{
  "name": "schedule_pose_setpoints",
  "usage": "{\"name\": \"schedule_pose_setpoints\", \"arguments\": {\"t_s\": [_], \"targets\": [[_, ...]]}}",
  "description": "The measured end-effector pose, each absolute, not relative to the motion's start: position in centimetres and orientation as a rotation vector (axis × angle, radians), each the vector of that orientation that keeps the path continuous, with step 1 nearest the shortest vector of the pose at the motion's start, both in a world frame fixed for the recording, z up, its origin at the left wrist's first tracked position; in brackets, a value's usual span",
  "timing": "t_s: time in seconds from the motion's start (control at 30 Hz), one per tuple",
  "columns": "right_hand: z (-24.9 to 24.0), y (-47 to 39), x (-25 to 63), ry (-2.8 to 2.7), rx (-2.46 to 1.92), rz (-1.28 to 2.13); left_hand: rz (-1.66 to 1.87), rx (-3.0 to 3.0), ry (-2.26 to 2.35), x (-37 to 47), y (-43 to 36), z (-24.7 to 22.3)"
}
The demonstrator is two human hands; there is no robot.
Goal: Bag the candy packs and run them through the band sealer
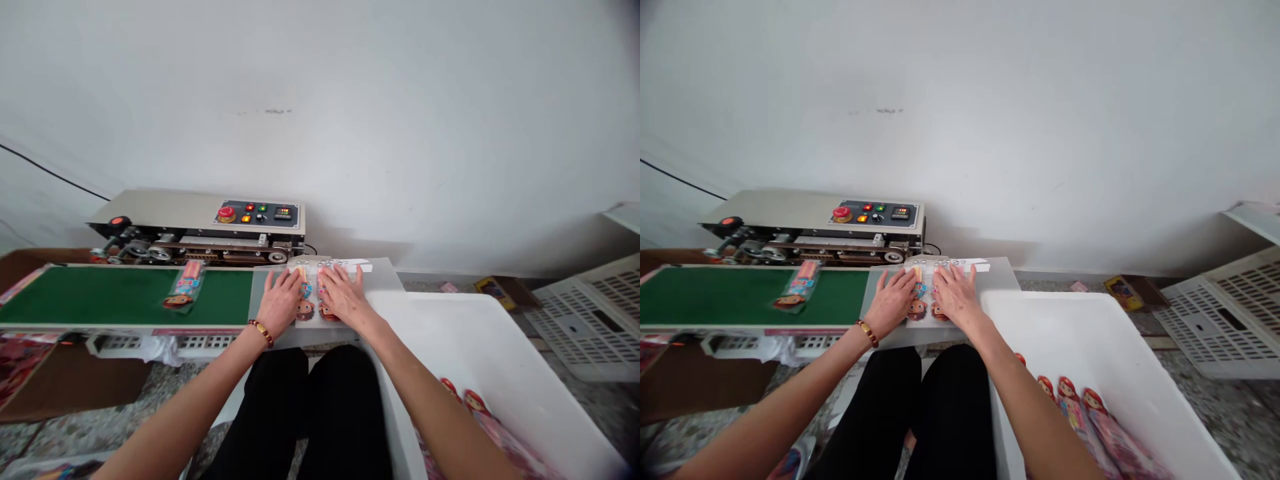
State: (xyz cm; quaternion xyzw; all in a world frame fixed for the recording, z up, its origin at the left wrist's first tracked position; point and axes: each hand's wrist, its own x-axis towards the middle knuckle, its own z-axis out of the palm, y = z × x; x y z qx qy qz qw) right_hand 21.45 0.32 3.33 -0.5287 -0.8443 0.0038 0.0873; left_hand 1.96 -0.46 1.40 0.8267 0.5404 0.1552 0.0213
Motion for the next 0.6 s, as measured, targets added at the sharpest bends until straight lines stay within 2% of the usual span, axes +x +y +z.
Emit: {"name": "schedule_pose_setpoints", "arguments": {"t_s": [0.4, 0.6], "targets": [[4.1, 0.3, 20.0, -2.51, -1.562, -0.032, 0.385, 2.627, 1.549, 0.5, 1.3, 1.4], [3.6, 1.0, 17.1, -2.496, -1.487, -0.054, 0.328, 2.603, 1.597, -5.4, 1.4, 0.9]]}}
